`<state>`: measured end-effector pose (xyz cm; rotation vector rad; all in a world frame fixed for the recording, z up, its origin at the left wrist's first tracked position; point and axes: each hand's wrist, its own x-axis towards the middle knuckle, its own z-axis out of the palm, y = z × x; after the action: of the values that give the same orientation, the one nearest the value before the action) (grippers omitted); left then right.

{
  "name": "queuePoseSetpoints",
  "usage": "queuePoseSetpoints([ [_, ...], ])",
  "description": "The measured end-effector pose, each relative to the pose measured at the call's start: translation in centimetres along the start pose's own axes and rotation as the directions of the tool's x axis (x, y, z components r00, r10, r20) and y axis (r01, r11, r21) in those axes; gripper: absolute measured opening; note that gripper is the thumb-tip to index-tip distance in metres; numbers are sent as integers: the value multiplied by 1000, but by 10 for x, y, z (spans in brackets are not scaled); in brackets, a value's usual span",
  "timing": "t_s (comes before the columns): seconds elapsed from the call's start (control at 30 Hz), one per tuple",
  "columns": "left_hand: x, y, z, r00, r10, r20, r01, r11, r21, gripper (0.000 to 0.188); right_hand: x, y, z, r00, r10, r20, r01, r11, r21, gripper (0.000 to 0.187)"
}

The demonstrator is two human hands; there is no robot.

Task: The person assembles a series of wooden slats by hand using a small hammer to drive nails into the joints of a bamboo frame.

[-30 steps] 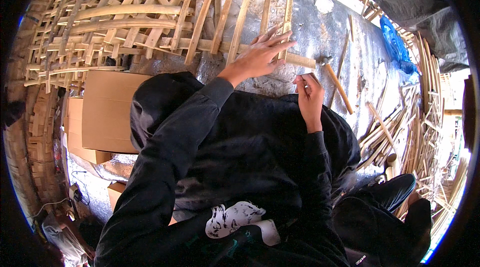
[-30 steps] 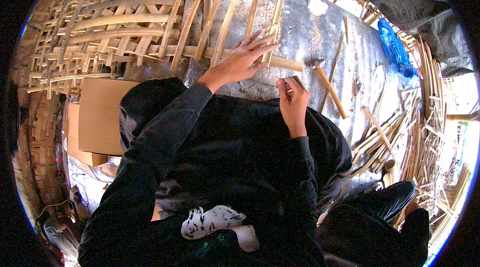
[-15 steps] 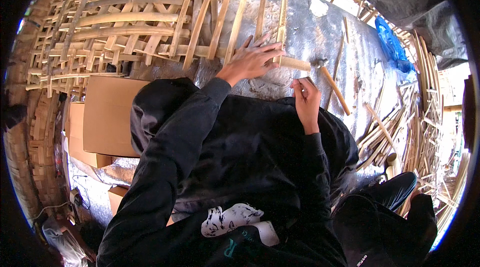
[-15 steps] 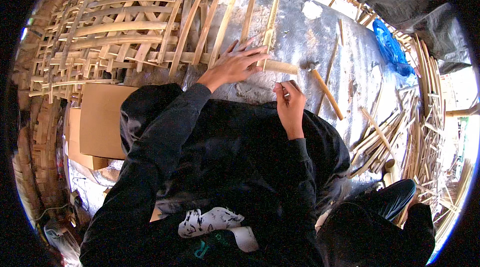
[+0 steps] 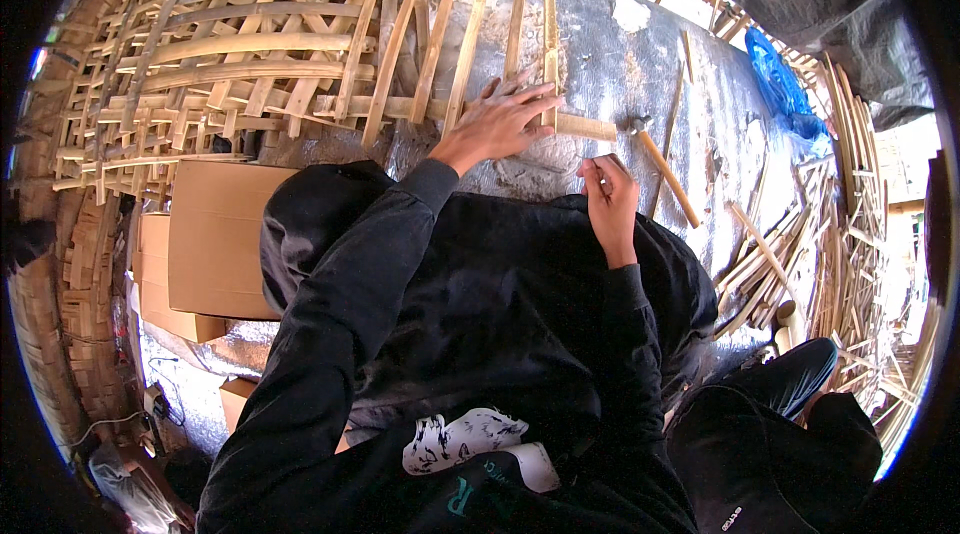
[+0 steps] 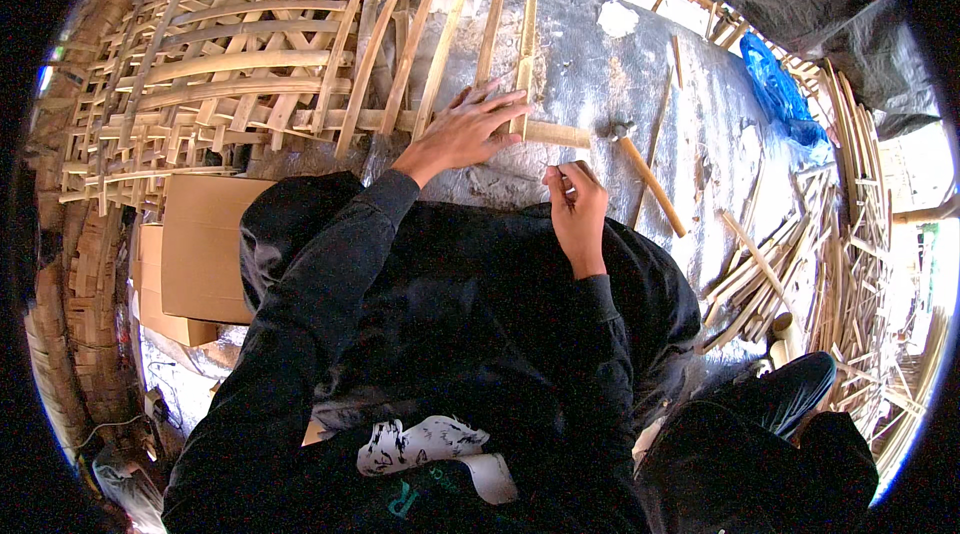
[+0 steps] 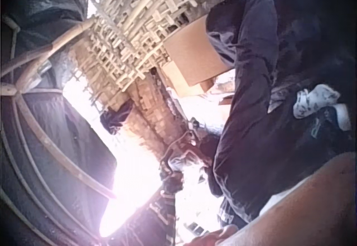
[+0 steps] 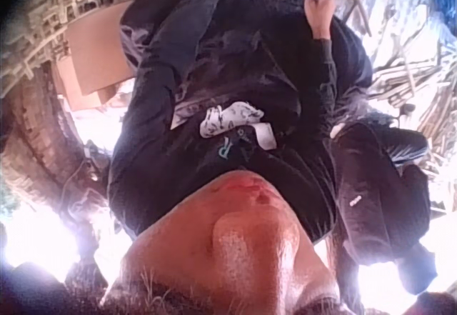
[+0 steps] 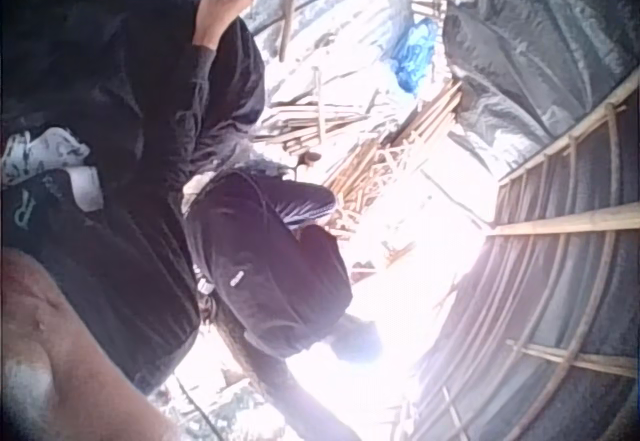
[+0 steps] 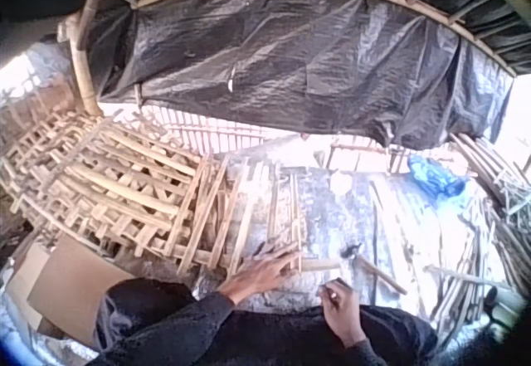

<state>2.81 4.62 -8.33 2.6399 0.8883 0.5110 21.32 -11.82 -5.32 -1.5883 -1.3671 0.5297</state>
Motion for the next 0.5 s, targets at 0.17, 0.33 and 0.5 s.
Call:
queuePoseSetpoints([
  [0.17,1,15,-17,978,46,-202,-53,998,-29,50,0,1,1,1000,-12,-11,12,1000,-20,22],
  [0.33,15,55,-47,989,137,-62,-148,810,-568,22,-1,-7,-4,999,52,2,-52,998,37,23],
  [0.5,8,77,-41,990,134,39,-54,625,-779,21,0,-4,-4,999,36,16,-37,994,100,20],
])
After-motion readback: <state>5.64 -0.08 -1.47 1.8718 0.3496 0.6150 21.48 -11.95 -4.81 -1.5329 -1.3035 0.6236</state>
